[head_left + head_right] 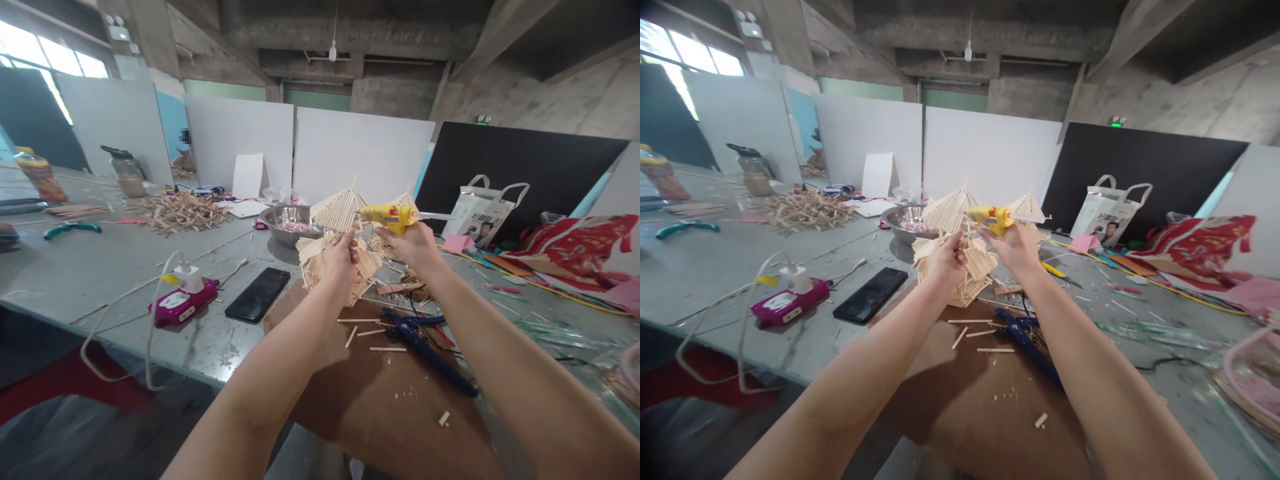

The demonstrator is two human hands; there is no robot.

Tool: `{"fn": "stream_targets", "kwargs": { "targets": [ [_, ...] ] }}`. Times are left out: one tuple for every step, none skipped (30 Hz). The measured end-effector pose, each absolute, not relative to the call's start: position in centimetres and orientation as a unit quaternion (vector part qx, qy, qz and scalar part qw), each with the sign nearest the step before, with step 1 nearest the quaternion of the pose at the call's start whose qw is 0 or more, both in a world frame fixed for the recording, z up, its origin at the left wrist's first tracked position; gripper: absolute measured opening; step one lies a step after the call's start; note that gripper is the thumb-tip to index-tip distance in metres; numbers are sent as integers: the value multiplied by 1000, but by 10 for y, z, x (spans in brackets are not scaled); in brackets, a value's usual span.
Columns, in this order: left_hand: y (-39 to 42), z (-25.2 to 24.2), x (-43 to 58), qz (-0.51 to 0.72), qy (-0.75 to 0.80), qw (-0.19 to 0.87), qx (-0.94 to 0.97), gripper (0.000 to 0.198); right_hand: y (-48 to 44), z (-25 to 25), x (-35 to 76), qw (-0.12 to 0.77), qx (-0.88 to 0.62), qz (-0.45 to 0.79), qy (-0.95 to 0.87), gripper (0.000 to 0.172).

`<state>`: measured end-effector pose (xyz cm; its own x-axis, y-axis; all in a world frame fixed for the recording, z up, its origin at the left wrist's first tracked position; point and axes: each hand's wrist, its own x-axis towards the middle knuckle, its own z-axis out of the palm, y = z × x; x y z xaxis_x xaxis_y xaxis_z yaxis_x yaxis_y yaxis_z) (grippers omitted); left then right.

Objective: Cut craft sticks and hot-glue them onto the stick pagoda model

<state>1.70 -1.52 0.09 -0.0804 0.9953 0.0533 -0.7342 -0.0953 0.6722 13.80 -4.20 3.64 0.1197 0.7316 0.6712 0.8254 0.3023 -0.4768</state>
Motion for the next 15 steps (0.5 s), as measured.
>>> {"fn": "stream_targets", "kwargs": {
  "targets": [
    [-16,2,17,693,249,624,263,22,-41,36,138,462,-586,-55,-664,28],
    [-16,2,17,695,249,622,262,22,-40,36,139,461,-584,-58,-665,28],
    [-16,2,17,695,249,621,262,23,-40,36,139,459,-585,-59,-666,27],
    [-16,2,17,695,248,621,263,23,-39,35,139,458,-585,-59,-667,27],
    [-15,1,18,694,246,622,267,23,-38,35,139,459,-584,-59,-667,27],
    [-15,0,18,693,243,623,269,24,-38,35,139,461,-582,-59,-668,27],
    [-14,0,18,693,238,624,272,23,-37,35,139,463,-580,-60,-667,28],
    [-14,-1,17,694,233,624,274,23,-37,35,139,465,-579,-61,-667,28],
    [-13,-2,17,695,228,624,275,23,-37,35,139,465,-579,-62,-667,28],
    [-13,-2,17,696,223,624,276,22,-37,35,140,464,-581,-62,-666,28],
    [-13,-2,17,697,219,625,275,22,-38,35,140,461,-586,-61,-664,28],
    [-13,-2,16,698,217,626,273,21,-38,35,140,457,-591,-60,-662,28],
    [-13,-2,16,698,215,627,271,21,-39,35,140,454,-596,-59,-660,28],
    [-13,-2,16,698,214,628,270,20,-39,35,140,453,-598,-59,-658,28],
    [-13,-2,15,697,214,629,269,20,-40,35,140,455,-598,-60,-658,28]
  ]
}}
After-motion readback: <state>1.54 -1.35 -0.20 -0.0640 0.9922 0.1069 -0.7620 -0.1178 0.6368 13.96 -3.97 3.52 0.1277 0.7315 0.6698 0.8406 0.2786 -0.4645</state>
